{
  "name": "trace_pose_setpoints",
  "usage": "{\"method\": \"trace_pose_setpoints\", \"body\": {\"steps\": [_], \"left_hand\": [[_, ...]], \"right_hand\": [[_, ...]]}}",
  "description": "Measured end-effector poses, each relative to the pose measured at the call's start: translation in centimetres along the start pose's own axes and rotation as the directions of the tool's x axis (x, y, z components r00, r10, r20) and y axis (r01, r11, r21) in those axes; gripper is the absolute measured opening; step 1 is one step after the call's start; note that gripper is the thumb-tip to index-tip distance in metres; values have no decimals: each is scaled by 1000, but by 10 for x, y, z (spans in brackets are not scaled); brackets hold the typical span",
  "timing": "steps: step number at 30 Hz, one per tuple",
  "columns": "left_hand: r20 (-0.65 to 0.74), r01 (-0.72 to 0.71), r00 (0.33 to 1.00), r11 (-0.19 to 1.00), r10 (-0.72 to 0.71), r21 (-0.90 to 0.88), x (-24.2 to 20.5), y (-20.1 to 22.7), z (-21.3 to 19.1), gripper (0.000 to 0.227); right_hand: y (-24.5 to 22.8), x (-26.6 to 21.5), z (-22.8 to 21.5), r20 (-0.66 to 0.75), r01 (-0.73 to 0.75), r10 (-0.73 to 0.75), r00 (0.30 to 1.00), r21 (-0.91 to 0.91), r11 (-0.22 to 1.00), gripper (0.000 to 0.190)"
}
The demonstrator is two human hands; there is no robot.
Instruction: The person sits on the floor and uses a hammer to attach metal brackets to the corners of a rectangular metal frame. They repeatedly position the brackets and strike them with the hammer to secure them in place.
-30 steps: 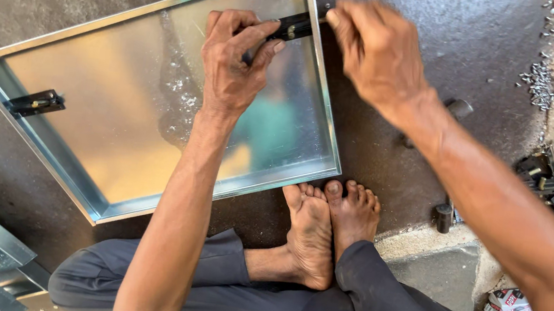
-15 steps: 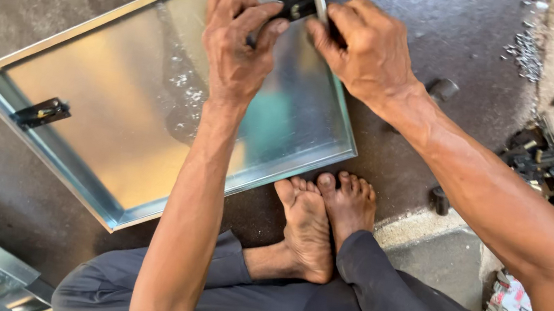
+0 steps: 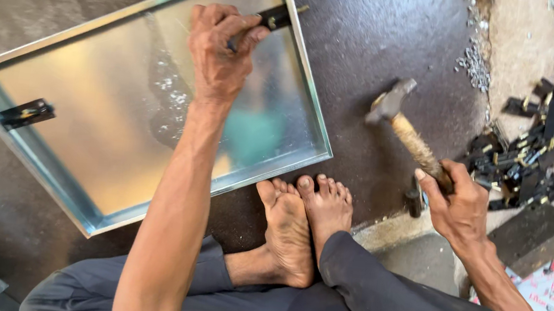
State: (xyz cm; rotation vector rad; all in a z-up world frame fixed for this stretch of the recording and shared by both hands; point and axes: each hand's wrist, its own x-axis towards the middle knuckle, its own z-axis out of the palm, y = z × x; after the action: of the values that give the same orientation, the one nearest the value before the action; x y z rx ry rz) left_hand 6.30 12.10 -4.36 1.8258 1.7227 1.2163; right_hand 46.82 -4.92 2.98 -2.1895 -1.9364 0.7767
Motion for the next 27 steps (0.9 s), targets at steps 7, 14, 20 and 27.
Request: {"method": "trace_pose_setpoints", "body": {"steps": [7, 14, 20, 27], "left_hand": [[-22, -4, 1000, 1000, 4, -21, -5, -2, -1, 22], [-33, 18, 999, 1000, -18, -1, -5, -6, 13, 15], [-4, 60, 998, 998, -60, 31, -3, 0, 8, 14], [-10, 22, 1000, 998, -22, 53, -3, -5, 14, 14]], "right_hand": [[-84, 65, 16, 144, 85, -164, 976, 440, 894, 31], [-107, 99, 51, 62, 255, -317, 946, 461, 850, 44], [-105, 115, 64, 80, 273, -327, 942, 385, 882, 55], [-116, 121, 57, 137, 249, -289, 948, 252, 935, 54]]}}
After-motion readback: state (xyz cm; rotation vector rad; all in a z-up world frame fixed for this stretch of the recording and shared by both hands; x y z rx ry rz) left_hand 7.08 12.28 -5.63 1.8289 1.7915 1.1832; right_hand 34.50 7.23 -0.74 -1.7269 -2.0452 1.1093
